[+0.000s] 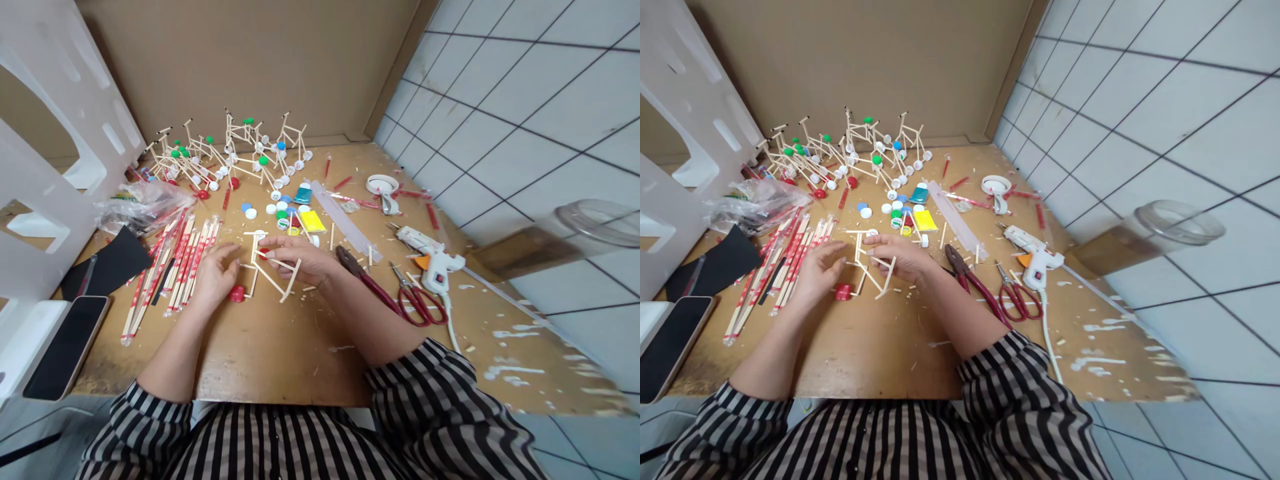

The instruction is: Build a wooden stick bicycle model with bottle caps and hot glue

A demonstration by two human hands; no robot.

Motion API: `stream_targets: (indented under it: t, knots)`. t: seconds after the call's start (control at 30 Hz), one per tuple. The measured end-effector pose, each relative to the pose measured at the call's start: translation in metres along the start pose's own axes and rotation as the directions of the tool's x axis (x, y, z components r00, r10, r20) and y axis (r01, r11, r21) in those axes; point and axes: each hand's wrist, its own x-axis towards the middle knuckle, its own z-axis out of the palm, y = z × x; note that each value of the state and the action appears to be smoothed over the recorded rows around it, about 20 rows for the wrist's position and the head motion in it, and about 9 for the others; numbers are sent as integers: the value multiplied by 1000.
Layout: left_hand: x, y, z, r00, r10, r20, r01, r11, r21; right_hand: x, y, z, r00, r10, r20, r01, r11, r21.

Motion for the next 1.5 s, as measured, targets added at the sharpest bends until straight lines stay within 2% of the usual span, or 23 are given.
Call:
stream_targets:
  t: [0.07, 0.1, 0.23, 0.33, 0.47, 0.53, 0.63, 0.7, 0.8, 0.83, 0.9, 0.97, 1.13, 1.27, 1.5]
  knots:
    - [-2, 6, -1, 990, 140, 11, -140, 989, 47, -3, 3, -2, 999, 23, -28, -22, 999, 42]
    - [-3, 9, 0, 981, 185, 53, -188, 981, 46, -5, 4, -2, 998, 34, -56, -31, 998, 62]
    - [-13, 20, 5, 909, 249, 335, -256, 966, -23, -16, 10, -1, 978, 117, -171, -94, 987, 133]
    - [-19, 24, 10, 860, 238, 450, -236, 970, -62, -24, 15, 2, 965, 143, -219, -99, 975, 199]
    - [-21, 25, 15, 863, 171, 475, -132, 985, -114, -32, 22, 2, 964, 131, -230, -82, 974, 211]
    - [-20, 24, 16, 886, 118, 449, -59, 988, -144, -36, 24, -2, 963, 109, -247, -82, 990, 119]
    - [-18, 21, 16, 914, 36, 405, 33, 986, -162, -39, 25, -15, 965, -20, -261, -27, 984, -177]
    - [-16, 18, 16, 914, -24, 404, 90, 985, -145, -37, 27, -24, 953, -191, -236, 71, 896, -438]
    - [-14, 12, 15, 897, -82, 434, 133, 987, -88, -31, 33, -33, 875, -466, -131, 208, 606, -768]
    - [-14, 10, 15, 892, -84, 444, 125, 990, -63, -28, 35, -34, 852, -516, -84, 222, 504, -835]
    - [-13, 7, 13, 890, -66, 451, 76, 997, -5, -24, 37, -34, 837, -548, 4, 225, 337, -914]
    - [-12, 4, 12, 887, -37, 461, 11, 998, 59, -21, 39, -32, 839, -540, 62, 218, 230, -948]
    - [-11, 0, 10, 860, -3, 511, -87, 985, 152, -16, 42, -28, 857, -499, 128, 204, 101, -974]
    - [-10, -3, 9, 856, 21, 517, -130, 976, 175, -14, 46, -30, 847, -499, 185, 228, 26, -973]
    - [-10, 1, 9, 840, 55, 540, -195, 959, 207, -11, 50, -33, 824, -513, 241, 268, -23, -963]
